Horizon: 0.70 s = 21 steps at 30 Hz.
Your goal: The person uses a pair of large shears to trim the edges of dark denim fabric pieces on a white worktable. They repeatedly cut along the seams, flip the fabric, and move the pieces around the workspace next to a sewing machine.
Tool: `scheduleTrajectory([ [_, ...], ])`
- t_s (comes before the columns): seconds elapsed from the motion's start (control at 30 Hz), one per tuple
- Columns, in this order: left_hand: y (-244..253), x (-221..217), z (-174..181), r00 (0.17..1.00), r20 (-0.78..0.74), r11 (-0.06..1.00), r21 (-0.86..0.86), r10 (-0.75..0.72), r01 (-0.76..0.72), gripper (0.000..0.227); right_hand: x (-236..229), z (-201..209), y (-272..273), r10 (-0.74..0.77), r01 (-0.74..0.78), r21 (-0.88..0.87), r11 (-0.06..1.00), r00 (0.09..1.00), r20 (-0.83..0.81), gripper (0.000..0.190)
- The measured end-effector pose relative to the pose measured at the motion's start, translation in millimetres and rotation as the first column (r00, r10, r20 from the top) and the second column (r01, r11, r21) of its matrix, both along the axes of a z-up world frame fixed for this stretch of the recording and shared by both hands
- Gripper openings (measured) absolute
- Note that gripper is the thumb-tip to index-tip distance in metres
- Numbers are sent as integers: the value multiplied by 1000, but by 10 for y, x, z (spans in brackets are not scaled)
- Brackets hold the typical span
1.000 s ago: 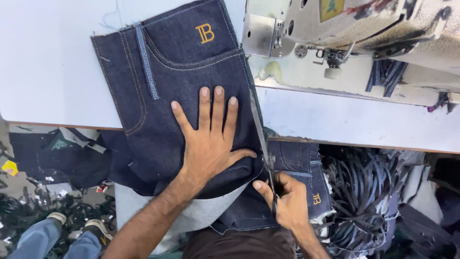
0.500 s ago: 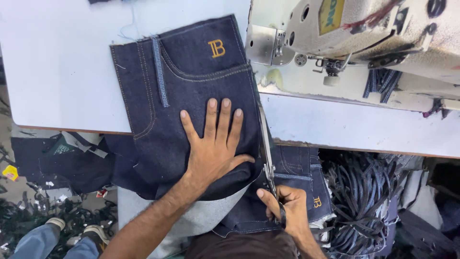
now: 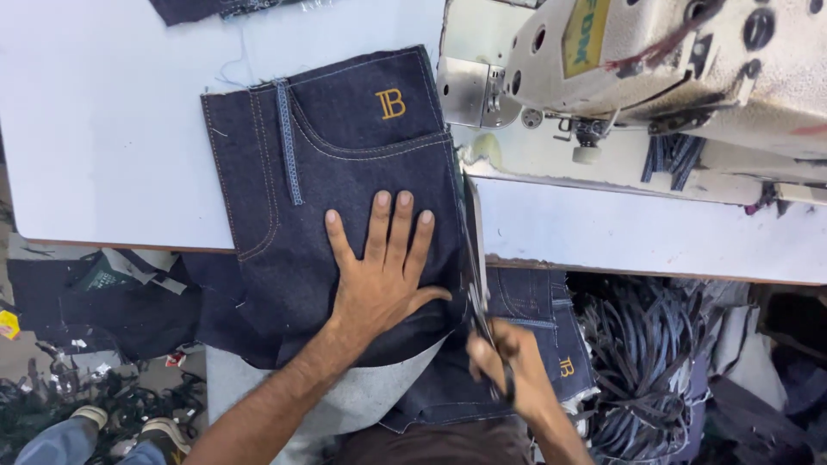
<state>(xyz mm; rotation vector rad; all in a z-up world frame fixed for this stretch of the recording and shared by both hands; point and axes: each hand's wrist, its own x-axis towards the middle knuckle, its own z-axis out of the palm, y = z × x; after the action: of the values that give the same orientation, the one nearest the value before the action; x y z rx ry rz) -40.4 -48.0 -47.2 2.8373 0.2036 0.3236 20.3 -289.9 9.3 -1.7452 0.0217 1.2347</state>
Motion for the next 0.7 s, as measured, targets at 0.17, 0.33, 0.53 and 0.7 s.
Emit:
scheduleTrajectory([
  [0.17,32,-3,23,999,-30,1000,9,26,-26,123,181,-104,398,16,-12,-32,999,991,134,45],
  [0.33,38,-12,18,1000,17,1000,7,11,-11,122,207,-91,508,-4,12,-43,999,981,192,40],
  [0.53,13,-19,1,999,30,1000,8,20,-20,118,183,-101,515,-90,109,-101,989,980,176,41],
  [0.7,27,-7,9,1000,25,1000,22,17,-18,118,379,-80,590,-46,63,-85,994,980,195,38],
])
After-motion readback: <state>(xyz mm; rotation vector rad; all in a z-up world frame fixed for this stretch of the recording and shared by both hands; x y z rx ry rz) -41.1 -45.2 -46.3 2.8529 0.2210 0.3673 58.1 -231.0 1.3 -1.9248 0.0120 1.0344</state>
